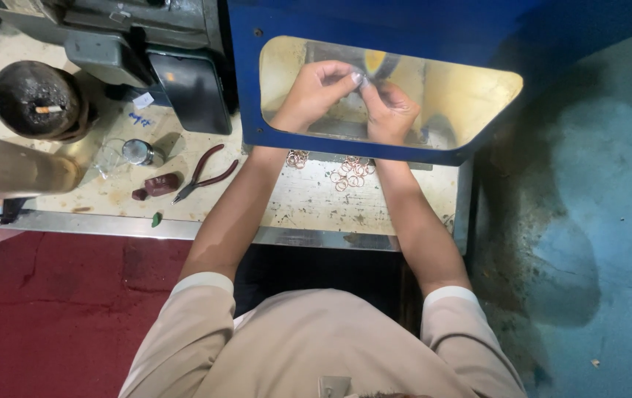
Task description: Polishing small metal jewelry components using a bench-mounted polishing machine.
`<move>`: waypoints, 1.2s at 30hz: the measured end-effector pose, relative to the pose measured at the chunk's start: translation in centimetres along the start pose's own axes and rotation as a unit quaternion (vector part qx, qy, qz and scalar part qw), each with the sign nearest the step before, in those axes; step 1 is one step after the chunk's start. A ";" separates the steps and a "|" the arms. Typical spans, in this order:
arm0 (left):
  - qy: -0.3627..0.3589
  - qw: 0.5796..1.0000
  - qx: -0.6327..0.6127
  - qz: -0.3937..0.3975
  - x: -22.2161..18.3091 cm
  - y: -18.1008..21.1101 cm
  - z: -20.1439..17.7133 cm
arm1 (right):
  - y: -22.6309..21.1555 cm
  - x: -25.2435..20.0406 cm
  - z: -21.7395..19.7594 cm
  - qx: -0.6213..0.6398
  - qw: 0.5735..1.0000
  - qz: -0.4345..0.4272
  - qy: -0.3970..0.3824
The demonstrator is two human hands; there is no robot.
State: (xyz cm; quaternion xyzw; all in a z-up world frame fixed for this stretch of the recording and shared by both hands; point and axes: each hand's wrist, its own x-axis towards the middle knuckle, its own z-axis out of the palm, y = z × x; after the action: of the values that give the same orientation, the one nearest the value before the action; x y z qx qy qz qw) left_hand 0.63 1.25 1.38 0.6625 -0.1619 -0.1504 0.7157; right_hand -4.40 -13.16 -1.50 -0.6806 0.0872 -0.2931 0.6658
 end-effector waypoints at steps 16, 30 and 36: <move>0.085 0.996 0.002 0.010 1.6 -2.8 -1.1 | -3.2 -2.0 -1.9 -0.027 0.951 0.282 -0.128; 0.096 0.991 0.018 -0.089 0.6 -0.9 -1.0 | -14.6 -13.8 -8.7 -0.085 0.952 -0.113 -0.271; 0.094 0.992 0.014 -0.086 0.5 -0.9 -0.8 | -15.1 -14.2 -9.7 -0.119 0.938 -0.210 -0.250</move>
State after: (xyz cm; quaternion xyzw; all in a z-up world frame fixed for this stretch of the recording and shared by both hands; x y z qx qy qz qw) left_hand 1.45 1.73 0.44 0.6952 -0.0382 -0.1460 0.7028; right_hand -25.07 -12.71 8.41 -0.8092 -0.1926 -0.2338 0.5034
